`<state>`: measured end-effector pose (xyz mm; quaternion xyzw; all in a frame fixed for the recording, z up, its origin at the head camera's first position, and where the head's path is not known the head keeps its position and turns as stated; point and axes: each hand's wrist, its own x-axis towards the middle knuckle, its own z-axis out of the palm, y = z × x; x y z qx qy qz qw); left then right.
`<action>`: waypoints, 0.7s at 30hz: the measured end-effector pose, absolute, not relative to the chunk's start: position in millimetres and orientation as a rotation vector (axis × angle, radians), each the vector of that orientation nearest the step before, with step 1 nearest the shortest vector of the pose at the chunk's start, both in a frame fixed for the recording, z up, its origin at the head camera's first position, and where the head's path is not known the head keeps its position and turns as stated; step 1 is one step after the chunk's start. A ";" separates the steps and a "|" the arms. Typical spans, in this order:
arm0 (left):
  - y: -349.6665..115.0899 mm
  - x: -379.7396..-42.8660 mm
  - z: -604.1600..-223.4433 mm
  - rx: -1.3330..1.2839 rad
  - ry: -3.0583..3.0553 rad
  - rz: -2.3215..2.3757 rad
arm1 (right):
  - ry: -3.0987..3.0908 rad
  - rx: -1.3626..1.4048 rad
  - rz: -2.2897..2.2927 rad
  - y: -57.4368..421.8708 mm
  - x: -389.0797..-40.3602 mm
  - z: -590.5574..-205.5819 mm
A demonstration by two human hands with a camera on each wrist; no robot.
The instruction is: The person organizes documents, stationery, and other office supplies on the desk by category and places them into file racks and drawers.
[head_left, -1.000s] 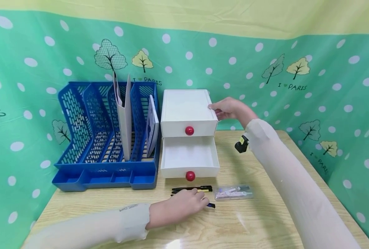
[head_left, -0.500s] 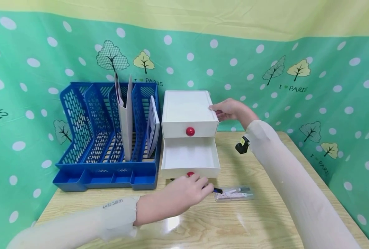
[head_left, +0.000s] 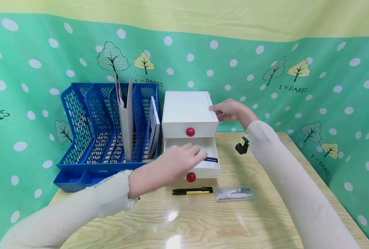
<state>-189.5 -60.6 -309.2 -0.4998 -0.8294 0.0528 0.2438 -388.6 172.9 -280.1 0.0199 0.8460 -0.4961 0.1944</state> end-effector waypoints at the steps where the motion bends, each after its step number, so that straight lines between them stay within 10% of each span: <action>1: -61.4 -192.9 -307.2 -1.355 -2.287 0.130 | 2.375 0.054 -1.389 173.0 -388.7 -280.5; 21: -57.3 -240.2 -285.6 -1.324 -2.691 -0.042 | 2.358 0.070 -1.401 174.2 -391.4 -280.8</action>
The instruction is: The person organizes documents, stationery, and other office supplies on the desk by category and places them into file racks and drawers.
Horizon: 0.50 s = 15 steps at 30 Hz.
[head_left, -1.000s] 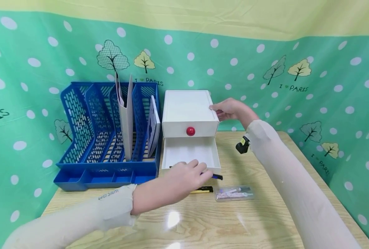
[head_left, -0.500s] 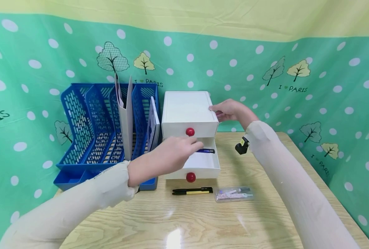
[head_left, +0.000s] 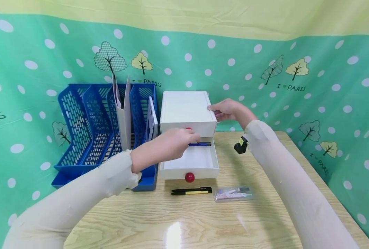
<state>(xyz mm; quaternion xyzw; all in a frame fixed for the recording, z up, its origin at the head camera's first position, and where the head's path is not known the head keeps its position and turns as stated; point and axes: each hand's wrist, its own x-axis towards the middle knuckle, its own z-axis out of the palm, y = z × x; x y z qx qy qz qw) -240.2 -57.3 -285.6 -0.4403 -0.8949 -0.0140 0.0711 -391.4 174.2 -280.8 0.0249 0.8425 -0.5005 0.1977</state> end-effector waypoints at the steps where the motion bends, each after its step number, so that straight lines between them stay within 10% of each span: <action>1: -56.7 -241.7 -284.6 -1.324 -2.711 -0.046 | 2.357 0.068 -1.402 173.8 -391.4 -280.6; 15: -42.8 -255.8 -285.9 -1.392 -2.878 -0.100 | 2.369 0.058 -1.393 174.2 -390.2 -281.5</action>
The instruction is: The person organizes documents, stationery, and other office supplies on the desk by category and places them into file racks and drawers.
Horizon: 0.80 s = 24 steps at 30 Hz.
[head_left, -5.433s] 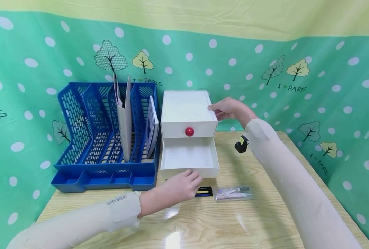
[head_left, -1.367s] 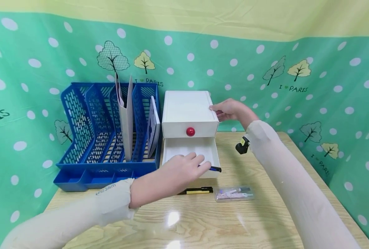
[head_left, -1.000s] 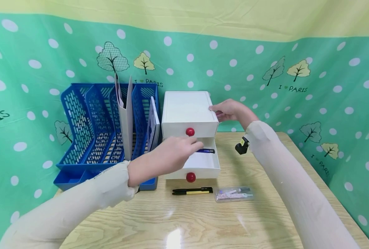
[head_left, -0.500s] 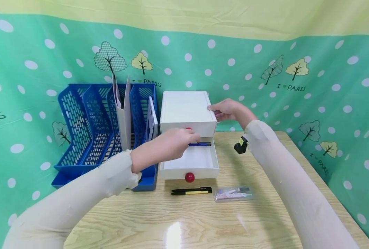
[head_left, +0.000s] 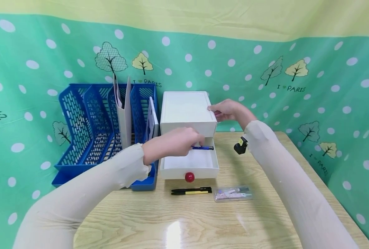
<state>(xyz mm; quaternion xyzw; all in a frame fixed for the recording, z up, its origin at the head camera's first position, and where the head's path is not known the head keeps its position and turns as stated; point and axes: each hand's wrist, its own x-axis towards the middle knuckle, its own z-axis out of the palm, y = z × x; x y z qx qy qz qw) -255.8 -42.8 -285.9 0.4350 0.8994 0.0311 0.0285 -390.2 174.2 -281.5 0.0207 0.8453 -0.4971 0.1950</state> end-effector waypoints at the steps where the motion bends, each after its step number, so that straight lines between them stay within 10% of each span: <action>1: -42.4 -256.7 -286.7 1.338 2.769 0.097 | 2.372 0.060 -1.391 174.3 -390.1 -281.6; 24: -38.2 -277.4 -293.3 1.271 2.688 0.174 | 2.355 0.063 -1.413 175.7 -392.5 -284.1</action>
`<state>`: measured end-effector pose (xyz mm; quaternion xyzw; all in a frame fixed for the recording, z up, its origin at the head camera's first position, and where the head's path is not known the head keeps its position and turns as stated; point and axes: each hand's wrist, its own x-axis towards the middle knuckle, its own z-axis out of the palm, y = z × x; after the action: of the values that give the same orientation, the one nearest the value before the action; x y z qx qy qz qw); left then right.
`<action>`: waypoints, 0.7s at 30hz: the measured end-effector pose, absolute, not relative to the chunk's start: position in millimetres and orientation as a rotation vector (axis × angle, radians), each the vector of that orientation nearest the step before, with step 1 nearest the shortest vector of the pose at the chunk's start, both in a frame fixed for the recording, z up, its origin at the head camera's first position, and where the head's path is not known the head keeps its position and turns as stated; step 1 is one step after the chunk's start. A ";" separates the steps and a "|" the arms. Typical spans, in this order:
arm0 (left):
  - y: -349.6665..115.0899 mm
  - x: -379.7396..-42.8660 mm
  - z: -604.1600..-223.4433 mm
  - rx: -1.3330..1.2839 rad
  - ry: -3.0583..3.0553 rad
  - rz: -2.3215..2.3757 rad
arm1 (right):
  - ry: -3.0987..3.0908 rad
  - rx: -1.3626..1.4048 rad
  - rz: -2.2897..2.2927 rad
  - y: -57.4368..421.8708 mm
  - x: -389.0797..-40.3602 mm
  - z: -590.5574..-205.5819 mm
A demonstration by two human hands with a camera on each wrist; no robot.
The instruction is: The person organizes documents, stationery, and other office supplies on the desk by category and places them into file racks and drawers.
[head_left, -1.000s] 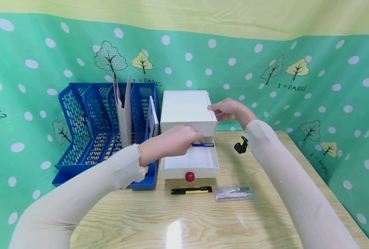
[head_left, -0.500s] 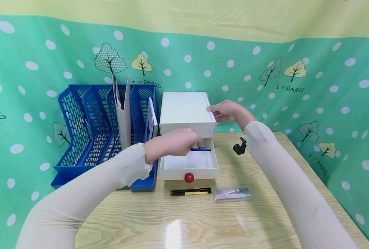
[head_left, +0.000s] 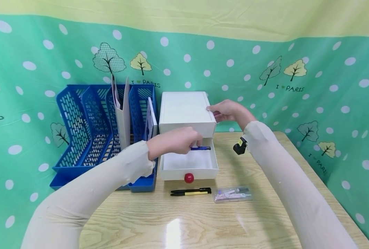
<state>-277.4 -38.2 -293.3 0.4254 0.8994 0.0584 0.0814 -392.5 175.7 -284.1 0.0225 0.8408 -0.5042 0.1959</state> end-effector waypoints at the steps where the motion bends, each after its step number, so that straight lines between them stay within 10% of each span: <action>1: -37.5 -277.9 -293.6 1.269 2.689 0.172 | 2.358 0.063 -1.411 175.7 -393.0 -284.1; 21: -25.2 -282.8 -308.1 1.162 2.760 0.006 | 2.353 0.073 -1.417 176.5 -392.9 -283.7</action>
<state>-282.8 -25.2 -308.1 0.3869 0.9192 0.0022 0.0735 -392.9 176.5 -283.7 0.0261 0.8398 -0.5057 0.1959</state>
